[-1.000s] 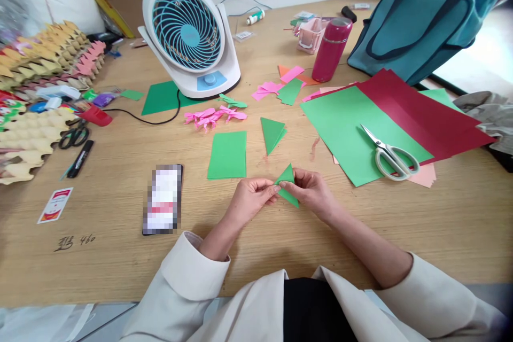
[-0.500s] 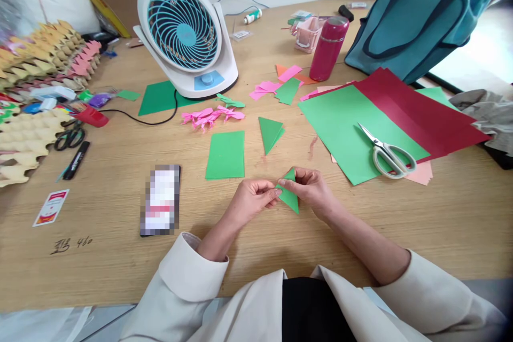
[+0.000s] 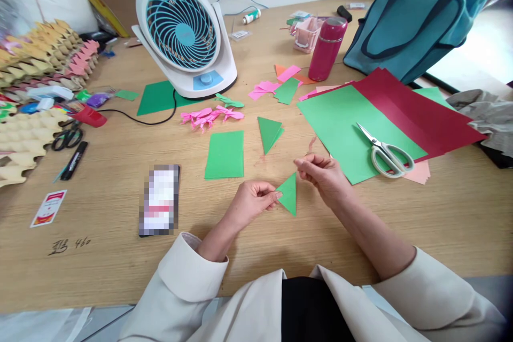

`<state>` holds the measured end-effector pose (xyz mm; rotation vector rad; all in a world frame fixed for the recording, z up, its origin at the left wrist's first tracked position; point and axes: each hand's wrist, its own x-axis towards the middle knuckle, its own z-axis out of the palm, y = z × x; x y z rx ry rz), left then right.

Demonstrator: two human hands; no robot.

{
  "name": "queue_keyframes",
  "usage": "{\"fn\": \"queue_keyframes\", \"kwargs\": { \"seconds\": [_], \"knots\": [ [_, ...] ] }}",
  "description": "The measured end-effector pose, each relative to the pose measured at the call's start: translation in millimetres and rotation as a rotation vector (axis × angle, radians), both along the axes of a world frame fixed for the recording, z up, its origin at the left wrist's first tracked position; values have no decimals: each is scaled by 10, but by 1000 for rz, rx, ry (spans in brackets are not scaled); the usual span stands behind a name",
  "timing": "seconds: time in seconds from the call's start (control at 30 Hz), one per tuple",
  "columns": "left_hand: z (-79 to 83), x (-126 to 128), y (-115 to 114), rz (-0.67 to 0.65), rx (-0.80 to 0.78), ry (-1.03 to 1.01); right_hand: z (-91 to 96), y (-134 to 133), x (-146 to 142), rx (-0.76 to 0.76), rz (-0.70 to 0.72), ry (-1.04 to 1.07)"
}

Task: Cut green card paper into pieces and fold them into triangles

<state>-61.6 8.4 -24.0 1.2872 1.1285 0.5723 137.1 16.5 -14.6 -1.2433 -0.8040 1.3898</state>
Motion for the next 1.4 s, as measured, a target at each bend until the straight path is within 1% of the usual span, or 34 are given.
{"fn": "queue_keyframes", "kwargs": {
  "seconds": [0.07, 0.13, 0.27, 0.33, 0.4, 0.5, 0.57, 0.63, 0.73, 0.8, 0.9, 0.97, 1.03, 1.23, 1.3, 1.4],
  "knots": [
    [0, 6, 0, 15, -23, -5, 15, 22, 53, 7, -63, 18],
    [13, 13, 4, 41, -49, -17, 23, 19, 51, 31, -51, -4],
    [48, 16, 17, 71, -79, -46, 21, -37, -66, 82, 145, -117],
    [53, 13, 19, 70, -87, -56, 7, -59, -111, 109, 202, -171],
    [48, 9, 16, 70, -98, -61, -11, -63, -118, 125, 191, -195],
    [26, 4, 12, 91, -117, -74, -14, -56, -87, 122, 115, -178],
    [14, 2, 15, 122, -114, -96, 12, -62, -74, 128, 110, -190],
    [13, 3, 21, 170, -105, -131, 42, -84, -87, 144, 187, -247],
    [33, 7, 34, 240, -115, -186, 36, -131, -136, 194, 357, -384],
    [50, 11, 40, 268, -127, -203, -17, -151, -159, 224, 397, -478],
    [69, 16, 46, 276, -140, -199, -118, -150, -157, 226, 402, -549],
    [74, 14, 49, 275, -142, -189, -157, -136, -141, 217, 411, -521],
    [72, 9, 52, 278, -136, -179, -157, -121, -128, 196, 407, -473],
    [57, -12, 50, 253, -101, -165, -72, -92, -134, 116, 420, -367],
    [57, -18, 46, 237, -80, -154, -70, -89, -133, 114, 433, -344],
    [58, -27, 45, 192, -3, -136, -84, -99, -125, 142, 477, -340]
  ]
}}
